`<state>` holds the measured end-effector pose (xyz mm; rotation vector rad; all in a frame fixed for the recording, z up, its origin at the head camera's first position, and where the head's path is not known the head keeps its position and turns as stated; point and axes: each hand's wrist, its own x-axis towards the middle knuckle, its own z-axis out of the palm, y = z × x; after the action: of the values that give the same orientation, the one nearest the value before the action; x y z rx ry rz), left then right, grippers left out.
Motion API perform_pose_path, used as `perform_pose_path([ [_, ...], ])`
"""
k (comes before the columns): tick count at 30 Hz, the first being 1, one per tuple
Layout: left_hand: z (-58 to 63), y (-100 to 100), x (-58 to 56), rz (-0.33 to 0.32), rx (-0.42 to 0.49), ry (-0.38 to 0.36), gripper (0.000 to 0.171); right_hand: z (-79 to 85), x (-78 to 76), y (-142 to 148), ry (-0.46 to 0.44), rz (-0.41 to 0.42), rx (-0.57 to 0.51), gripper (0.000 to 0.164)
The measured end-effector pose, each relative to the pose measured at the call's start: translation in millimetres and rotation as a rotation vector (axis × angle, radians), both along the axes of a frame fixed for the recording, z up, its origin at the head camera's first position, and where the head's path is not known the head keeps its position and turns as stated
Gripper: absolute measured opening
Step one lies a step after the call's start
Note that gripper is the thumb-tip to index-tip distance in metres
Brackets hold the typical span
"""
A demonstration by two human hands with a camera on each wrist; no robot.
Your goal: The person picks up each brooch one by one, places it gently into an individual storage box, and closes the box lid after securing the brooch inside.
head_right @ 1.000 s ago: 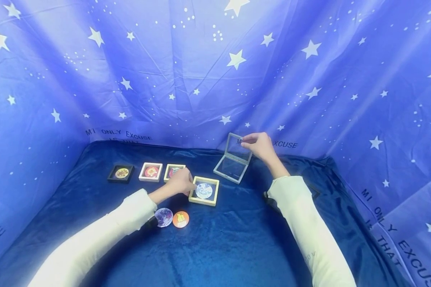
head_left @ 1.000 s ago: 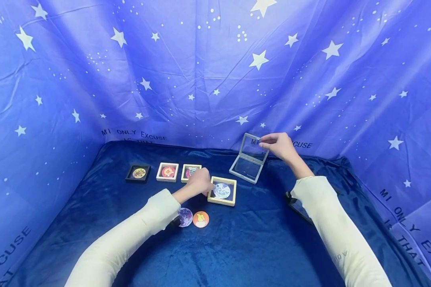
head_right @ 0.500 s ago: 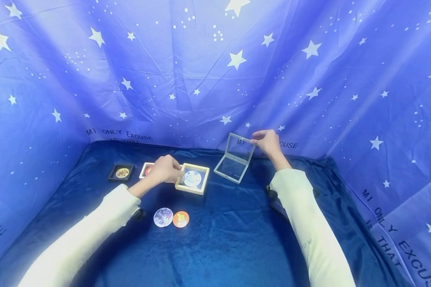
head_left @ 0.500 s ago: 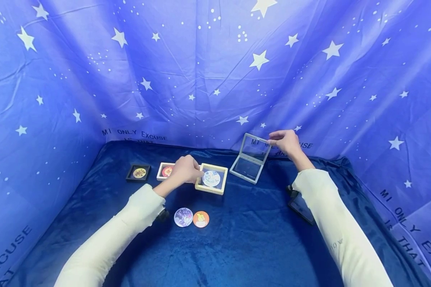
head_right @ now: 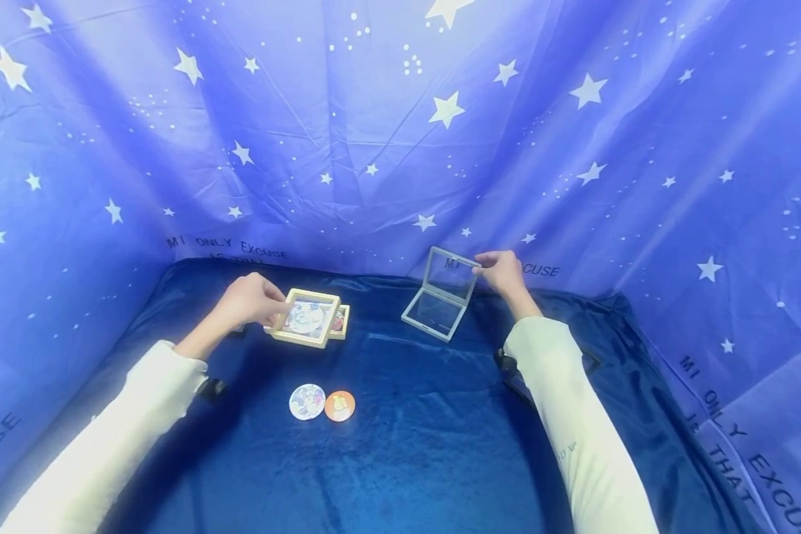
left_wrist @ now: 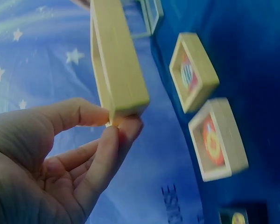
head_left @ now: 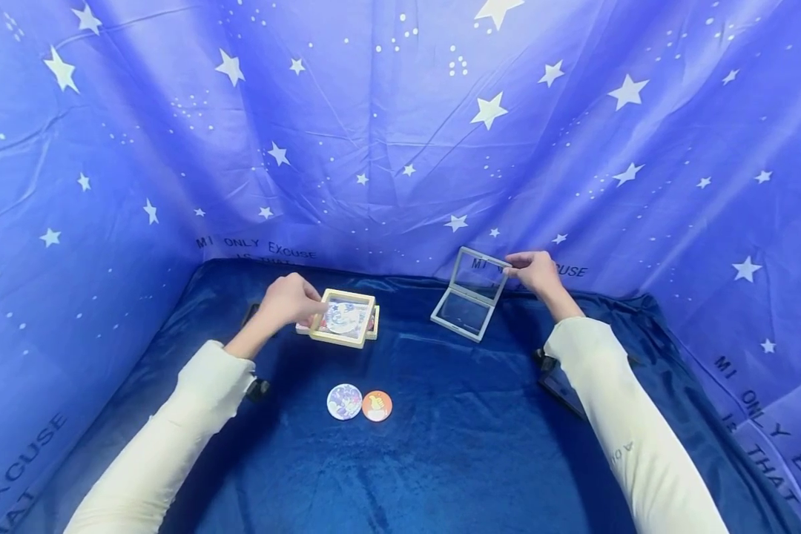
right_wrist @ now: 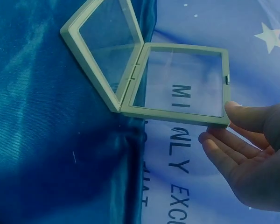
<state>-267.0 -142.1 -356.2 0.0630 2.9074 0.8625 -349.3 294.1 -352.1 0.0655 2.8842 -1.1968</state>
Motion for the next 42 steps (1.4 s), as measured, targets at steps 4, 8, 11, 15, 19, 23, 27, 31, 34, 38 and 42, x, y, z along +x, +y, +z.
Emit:
perform_pose_path([
  [4, 0.9, -22.0, 3.2, 0.009, 0.001, -0.056, 0.027, -3.4, -2.3, 1.9, 0.004, 0.002, 0.002, 0.042],
  [8, 0.4, -42.6, 7.8, 0.028, 0.018, -0.106, 0.025, -6.2, -3.1, 1.8, 0.018, 0.006, 0.002, 0.041],
  [11, 0.0, -55.8, 11.4, 0.032, 0.012, -0.130, 0.026, -7.8, -3.4, 0.9, 0.014, -0.003, -0.008, 0.040],
  [15, -0.7, -68.8, 15.6, 0.029, -0.015, -0.154, 0.027, -8.8, -3.8, 0.0, 0.012, -0.012, -0.021, 0.039],
  [19, -2.8, -76.9, 18.7, 0.035, -0.018, -0.184, 0.026, -9.8, -4.5, -0.1, 0.025, -0.010, -0.021, 0.038],
  [23, -7.2, -81.9, 20.9, 0.053, -0.007, -0.217, 0.025, -11.6, -5.6, 0.5, 0.024, -0.003, -0.026, 0.037],
  [27, -13.6, -87.0, 21.7, 0.069, -0.012, -0.244, 0.022, -13.8, -6.7, 1.0, 0.028, 0.002, -0.028, 0.036],
  [31, -19.8, -92.0, 23.0, 0.060, -0.027, -0.253, 0.020, -13.6, -7.0, 0.7, 0.029, -0.004, -0.035, 0.035],
  [34, -24.2, -96.0, 25.7, 0.046, -0.030, -0.254, 0.020, -12.9, -6.9, -0.8, 0.019, -0.016, -0.052, 0.035],
  [38, -29.4, -99.3, 27.3, 0.048, -0.017, -0.271, 0.018, -13.0, -7.9, -1.6, 0.018, -0.020, -0.073, 0.035],
  [42, -34.7, -101.8, 27.0, 0.067, 0.005, -0.289, 0.015, -14.7, -10.3, 0.0, 0.028, -0.006, -0.093, 0.034],
])
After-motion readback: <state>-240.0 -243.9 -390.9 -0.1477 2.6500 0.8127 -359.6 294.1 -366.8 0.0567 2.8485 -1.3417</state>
